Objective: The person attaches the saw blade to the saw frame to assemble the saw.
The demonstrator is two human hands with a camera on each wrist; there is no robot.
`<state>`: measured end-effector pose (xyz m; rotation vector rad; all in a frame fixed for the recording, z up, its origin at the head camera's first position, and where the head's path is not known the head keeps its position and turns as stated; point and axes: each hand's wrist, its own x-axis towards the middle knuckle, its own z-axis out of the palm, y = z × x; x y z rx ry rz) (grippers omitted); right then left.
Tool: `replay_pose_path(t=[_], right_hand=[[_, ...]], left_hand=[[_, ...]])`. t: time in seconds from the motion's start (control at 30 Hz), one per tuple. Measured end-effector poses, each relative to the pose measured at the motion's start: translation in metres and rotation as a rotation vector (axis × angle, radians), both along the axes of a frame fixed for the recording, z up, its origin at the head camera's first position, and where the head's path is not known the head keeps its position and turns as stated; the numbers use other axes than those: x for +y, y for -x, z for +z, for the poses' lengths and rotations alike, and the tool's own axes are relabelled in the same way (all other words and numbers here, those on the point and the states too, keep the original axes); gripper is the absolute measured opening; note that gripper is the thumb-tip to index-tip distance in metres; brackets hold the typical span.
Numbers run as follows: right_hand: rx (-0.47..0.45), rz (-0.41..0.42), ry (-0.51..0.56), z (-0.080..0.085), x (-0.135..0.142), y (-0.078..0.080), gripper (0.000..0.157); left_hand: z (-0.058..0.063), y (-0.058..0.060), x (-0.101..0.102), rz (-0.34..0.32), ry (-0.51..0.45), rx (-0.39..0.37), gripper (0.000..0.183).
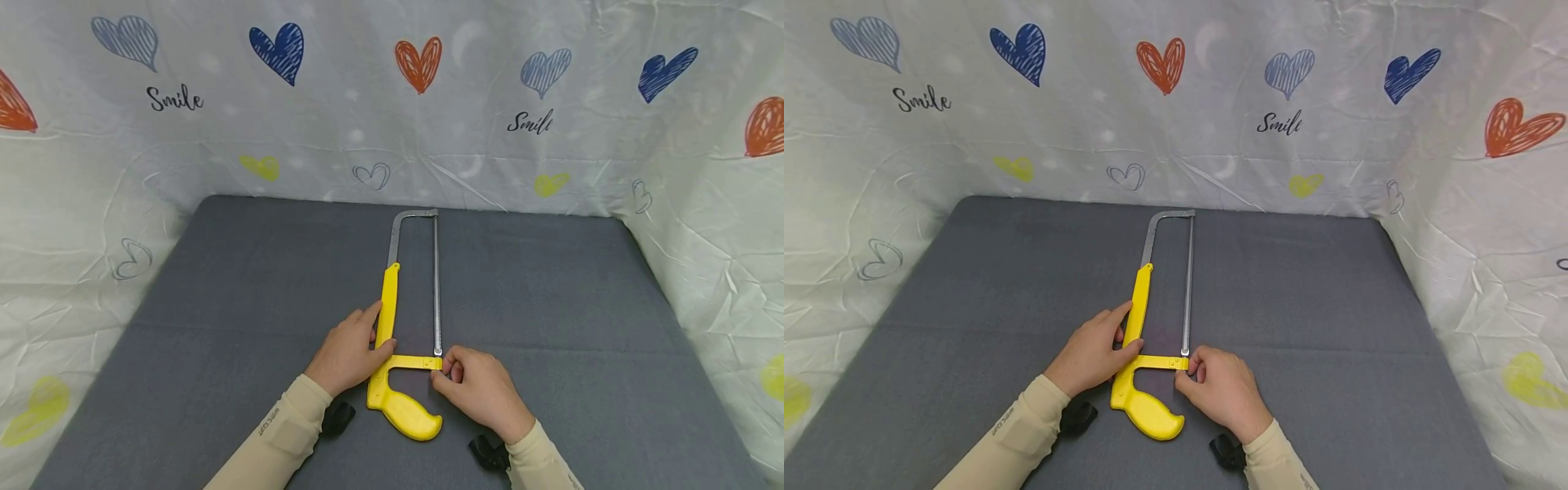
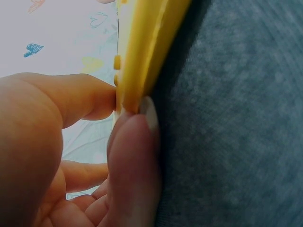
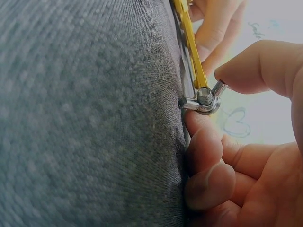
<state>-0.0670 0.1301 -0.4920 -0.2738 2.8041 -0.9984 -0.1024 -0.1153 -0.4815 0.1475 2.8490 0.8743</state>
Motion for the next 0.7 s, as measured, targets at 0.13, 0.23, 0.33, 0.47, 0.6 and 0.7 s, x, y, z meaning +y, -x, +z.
replay_pose_path(t=[0.13,0.23,0.33,0.47,0.6,0.7], right_hand=[[0.002,0.001,0.000,0.0008,-0.0004,-0.0001,0.017],[-0.004,-0.001,0.004,0.0014,-0.0003,0.0000,0.019],[-0.026,-0.011,0.016,0.0019,0.0000,0.0001,0.025],[-0.051,-0.025,0.026,0.0019,0.0005,0.0001,0.032],[-0.042,-0.014,0.023,0.0013,0.0013,0.0001,0.033],[-0.023,0.007,0.021,0.0008,0.0022,0.0000,0.031]], left_hand=[[-0.0003,-0.0003,0.0002,0.004,0.001,-0.002,0.082],[-0.0003,-0.0002,0.0001,0.006,0.005,-0.002,0.082],[-0.0001,-0.0004,0.0003,0.005,0.005,0.000,0.082],[0.0001,-0.0007,0.0007,0.003,0.007,0.001,0.081],[0.0002,-0.0006,0.0003,0.001,0.005,0.003,0.082],[0.0002,-0.0006,0.0001,-0.001,0.002,0.006,0.082]])
